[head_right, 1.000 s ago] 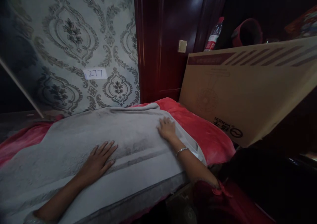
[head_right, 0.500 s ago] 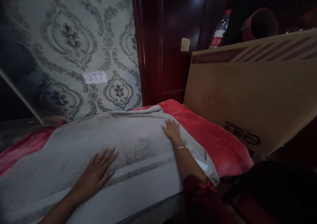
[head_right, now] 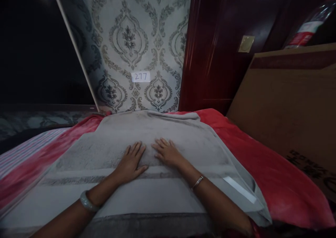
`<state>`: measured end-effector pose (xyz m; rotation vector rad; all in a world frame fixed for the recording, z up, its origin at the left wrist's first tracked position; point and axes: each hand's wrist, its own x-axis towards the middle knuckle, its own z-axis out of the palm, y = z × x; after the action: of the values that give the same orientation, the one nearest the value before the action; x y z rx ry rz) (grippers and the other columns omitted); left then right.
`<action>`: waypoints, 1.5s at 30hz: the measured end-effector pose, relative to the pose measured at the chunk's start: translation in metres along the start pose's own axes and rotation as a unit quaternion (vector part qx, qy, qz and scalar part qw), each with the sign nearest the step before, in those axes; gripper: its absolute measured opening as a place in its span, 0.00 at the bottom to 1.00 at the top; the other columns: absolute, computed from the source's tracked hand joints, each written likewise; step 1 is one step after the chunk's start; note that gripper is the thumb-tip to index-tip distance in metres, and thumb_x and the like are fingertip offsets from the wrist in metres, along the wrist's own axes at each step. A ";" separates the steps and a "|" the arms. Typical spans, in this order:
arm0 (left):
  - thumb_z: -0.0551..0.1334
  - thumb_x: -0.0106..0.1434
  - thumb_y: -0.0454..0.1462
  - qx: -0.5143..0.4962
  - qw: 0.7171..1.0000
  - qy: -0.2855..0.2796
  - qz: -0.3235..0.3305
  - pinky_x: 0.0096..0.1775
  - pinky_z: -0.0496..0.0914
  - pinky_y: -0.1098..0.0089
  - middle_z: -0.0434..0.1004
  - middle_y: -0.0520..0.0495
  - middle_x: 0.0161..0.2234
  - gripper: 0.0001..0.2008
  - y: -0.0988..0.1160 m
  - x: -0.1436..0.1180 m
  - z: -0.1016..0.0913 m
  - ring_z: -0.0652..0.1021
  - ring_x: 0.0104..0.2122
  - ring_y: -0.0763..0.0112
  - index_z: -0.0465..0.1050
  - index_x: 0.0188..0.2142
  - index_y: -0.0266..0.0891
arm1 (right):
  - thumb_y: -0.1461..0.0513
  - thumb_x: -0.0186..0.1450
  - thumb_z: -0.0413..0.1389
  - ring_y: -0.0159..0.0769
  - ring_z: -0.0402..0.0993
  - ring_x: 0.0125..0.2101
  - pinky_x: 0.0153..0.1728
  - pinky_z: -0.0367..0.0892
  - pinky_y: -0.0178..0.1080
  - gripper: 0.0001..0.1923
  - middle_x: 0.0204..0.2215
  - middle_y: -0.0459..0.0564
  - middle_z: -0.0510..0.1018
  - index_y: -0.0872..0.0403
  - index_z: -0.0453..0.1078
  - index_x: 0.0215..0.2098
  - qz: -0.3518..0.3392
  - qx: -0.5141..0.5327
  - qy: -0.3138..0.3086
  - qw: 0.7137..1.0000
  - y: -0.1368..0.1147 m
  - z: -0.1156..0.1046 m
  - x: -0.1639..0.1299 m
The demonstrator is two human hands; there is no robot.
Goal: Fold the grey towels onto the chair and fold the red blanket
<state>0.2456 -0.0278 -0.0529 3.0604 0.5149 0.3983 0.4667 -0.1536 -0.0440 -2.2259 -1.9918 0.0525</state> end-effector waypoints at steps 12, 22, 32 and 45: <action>0.54 0.69 0.50 -0.059 0.998 0.034 -0.015 0.67 0.49 0.42 0.45 0.32 0.72 0.38 0.004 0.000 0.002 0.50 0.71 0.50 0.47 0.71 0.35 | 0.53 0.75 0.41 0.48 0.40 0.71 0.66 0.45 0.62 0.30 0.72 0.52 0.47 0.46 0.48 0.73 0.103 -0.009 -0.005 0.995 -0.022 -0.016 0.020; 0.55 0.68 0.50 0.001 0.992 -0.050 -0.116 0.66 0.47 0.39 0.52 0.27 0.69 0.36 -0.041 -0.004 -0.027 0.54 0.70 0.45 0.56 0.68 0.31 | 0.53 0.75 0.41 0.45 0.37 0.72 0.68 0.37 0.60 0.29 0.73 0.47 0.45 0.43 0.47 0.73 -0.061 0.020 -0.003 0.998 -0.066 0.019 0.027; 0.53 0.68 0.54 0.034 0.982 0.015 -0.187 0.65 0.50 0.38 0.54 0.28 0.69 0.36 -0.090 -0.016 -0.012 0.55 0.69 0.40 0.59 0.68 0.35 | 0.48 0.75 0.42 0.42 0.38 0.72 0.69 0.35 0.57 0.32 0.73 0.49 0.45 0.46 0.47 0.73 -0.127 0.060 -0.047 0.989 -0.082 0.012 0.064; 0.52 0.68 0.54 -0.012 0.983 0.047 -0.177 0.64 0.52 0.39 0.59 0.32 0.68 0.33 -0.096 -0.016 -0.010 0.59 0.68 0.43 0.64 0.65 0.38 | 0.50 0.75 0.38 0.49 0.40 0.71 0.66 0.44 0.62 0.31 0.73 0.52 0.46 0.48 0.47 0.73 0.145 -0.039 -0.036 0.988 -0.006 -0.003 0.111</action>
<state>0.1972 0.0577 -0.0524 2.8505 1.0284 0.5295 0.4741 -0.0436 -0.0321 -2.5820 -1.7131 0.0908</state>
